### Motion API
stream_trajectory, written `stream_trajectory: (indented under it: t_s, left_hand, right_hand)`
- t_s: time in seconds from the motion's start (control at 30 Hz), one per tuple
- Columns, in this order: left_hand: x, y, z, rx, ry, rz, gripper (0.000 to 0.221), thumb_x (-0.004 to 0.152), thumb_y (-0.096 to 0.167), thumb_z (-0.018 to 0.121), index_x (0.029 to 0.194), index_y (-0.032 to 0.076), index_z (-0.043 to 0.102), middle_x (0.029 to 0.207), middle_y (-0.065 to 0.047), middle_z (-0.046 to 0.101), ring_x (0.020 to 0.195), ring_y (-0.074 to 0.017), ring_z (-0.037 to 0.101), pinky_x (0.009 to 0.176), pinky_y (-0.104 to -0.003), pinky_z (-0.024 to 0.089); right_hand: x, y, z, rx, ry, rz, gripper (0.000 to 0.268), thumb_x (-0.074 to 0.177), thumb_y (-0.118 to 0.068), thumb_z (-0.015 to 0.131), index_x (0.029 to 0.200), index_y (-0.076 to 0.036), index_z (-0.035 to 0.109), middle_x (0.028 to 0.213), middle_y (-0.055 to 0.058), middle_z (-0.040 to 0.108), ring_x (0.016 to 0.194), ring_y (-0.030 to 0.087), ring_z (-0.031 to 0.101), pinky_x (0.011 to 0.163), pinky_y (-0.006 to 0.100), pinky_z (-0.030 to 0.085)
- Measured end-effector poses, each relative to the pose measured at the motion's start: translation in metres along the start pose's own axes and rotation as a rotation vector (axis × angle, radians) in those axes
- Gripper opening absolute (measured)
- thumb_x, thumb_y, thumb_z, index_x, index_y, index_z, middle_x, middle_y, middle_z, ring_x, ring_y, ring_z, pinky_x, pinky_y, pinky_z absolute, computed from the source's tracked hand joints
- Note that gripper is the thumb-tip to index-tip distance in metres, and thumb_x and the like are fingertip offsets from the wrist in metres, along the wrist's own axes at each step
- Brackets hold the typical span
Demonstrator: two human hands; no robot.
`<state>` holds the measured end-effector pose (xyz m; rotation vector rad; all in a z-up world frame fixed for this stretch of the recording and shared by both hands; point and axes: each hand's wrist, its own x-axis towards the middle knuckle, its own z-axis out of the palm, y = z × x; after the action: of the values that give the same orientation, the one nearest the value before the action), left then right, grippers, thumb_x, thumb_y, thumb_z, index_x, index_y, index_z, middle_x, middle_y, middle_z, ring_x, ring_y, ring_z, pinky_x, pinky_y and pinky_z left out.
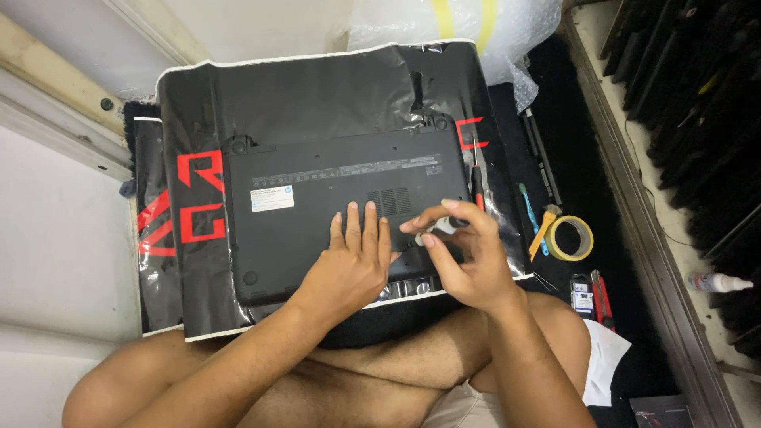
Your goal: Using a screwdriver to remove screws from the back cover and prying open a component compartment of a laptop.
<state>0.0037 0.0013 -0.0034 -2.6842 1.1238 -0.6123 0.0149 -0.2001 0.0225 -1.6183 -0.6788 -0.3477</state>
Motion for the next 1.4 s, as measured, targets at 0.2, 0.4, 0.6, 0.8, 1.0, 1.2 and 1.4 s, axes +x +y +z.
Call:
stream_trajectory:
  t_s: [0.2, 0.4, 0.6, 0.8, 1.0, 1.2, 1.4]
  left_hand:
    - [0.001, 0.002, 0.001, -0.007, -0.012, -0.010, 0.046, 0.106, 0.025, 0.046, 0.124, -0.014, 0.062, 0.120, -0.046, 0.061, 0.112, -0.0548, 0.065, 0.086, -0.062, 0.054]
    - [0.002, 0.001, -0.003, -0.025, -0.052, -0.002, 0.046, 0.106, 0.024, 0.046, 0.126, -0.015, 0.061, 0.122, -0.047, 0.059, 0.112, -0.0557, 0.063, 0.086, -0.063, 0.053]
    - [0.004, -0.003, -0.010, -0.002, -0.061, 0.010, 0.045, 0.106, 0.023, 0.046, 0.125, -0.014, 0.061, 0.121, -0.046, 0.060, 0.111, -0.0549, 0.064, 0.086, -0.062, 0.054]
    - [0.004, 0.000, -0.009, -0.005, -0.042, -0.003, 0.045, 0.106, 0.023, 0.047, 0.125, -0.015, 0.061, 0.121, -0.047, 0.060, 0.112, -0.0556, 0.064, 0.086, -0.063, 0.053]
    - [0.004, -0.001, -0.007, -0.007, -0.050, -0.001, 0.045, 0.106, 0.023, 0.046, 0.125, -0.015, 0.061, 0.122, -0.047, 0.059, 0.112, -0.0558, 0.064, 0.087, -0.063, 0.053]
    - [0.004, -0.001, -0.010, -0.002, -0.051, 0.009, 0.045, 0.106, 0.024, 0.046, 0.124, -0.014, 0.062, 0.121, -0.046, 0.061, 0.111, -0.0549, 0.065, 0.086, -0.063, 0.054]
    - [0.003, 0.001, -0.005, -0.012, -0.030, -0.012, 0.045, 0.106, 0.024, 0.048, 0.125, -0.014, 0.062, 0.121, -0.046, 0.061, 0.111, -0.0550, 0.064, 0.087, -0.063, 0.053]
  right_hand:
    - [0.010, -0.004, -0.005, -0.036, -0.043, -0.139, 0.044, 0.080, 0.015, 0.073, 0.119, 0.007, 0.055, 0.104, 0.028, 0.070, 0.096, 0.044, 0.074, 0.079, 0.051, 0.066]
    - [0.017, -0.008, -0.003, -0.046, -0.012, -0.199, 0.034, 0.080, 0.013, 0.078, 0.113, 0.006, 0.070, 0.092, 0.021, 0.060, 0.088, 0.041, 0.075, 0.084, 0.058, 0.064]
    - [0.017, -0.021, -0.005, -0.101, -0.135, -0.134, 0.032, 0.092, 0.012, 0.063, 0.124, 0.009, 0.065, 0.100, 0.024, 0.071, 0.094, 0.043, 0.074, 0.082, 0.052, 0.061]
    - [0.017, -0.018, -0.004, -0.152, -0.086, -0.181, 0.037, 0.082, 0.005, 0.079, 0.117, 0.006, 0.069, 0.104, 0.025, 0.071, 0.096, 0.043, 0.073, 0.083, 0.055, 0.061]
    - [0.023, -0.023, -0.001, -0.104, -0.061, -0.180, 0.027, 0.091, 0.010, 0.066, 0.117, 0.010, 0.067, 0.094, 0.024, 0.068, 0.090, 0.043, 0.071, 0.089, 0.061, 0.060]
    - [0.019, -0.023, 0.000, -0.140, -0.053, -0.175, 0.028, 0.095, 0.008, 0.057, 0.122, 0.013, 0.063, 0.101, 0.027, 0.069, 0.095, 0.048, 0.071, 0.084, 0.059, 0.059]
    - [0.015, -0.010, 0.000, -0.152, 0.063, -0.239, 0.030, 0.083, 0.007, 0.080, 0.111, 0.007, 0.071, 0.093, 0.022, 0.061, 0.084, 0.038, 0.070, 0.081, 0.054, 0.063]
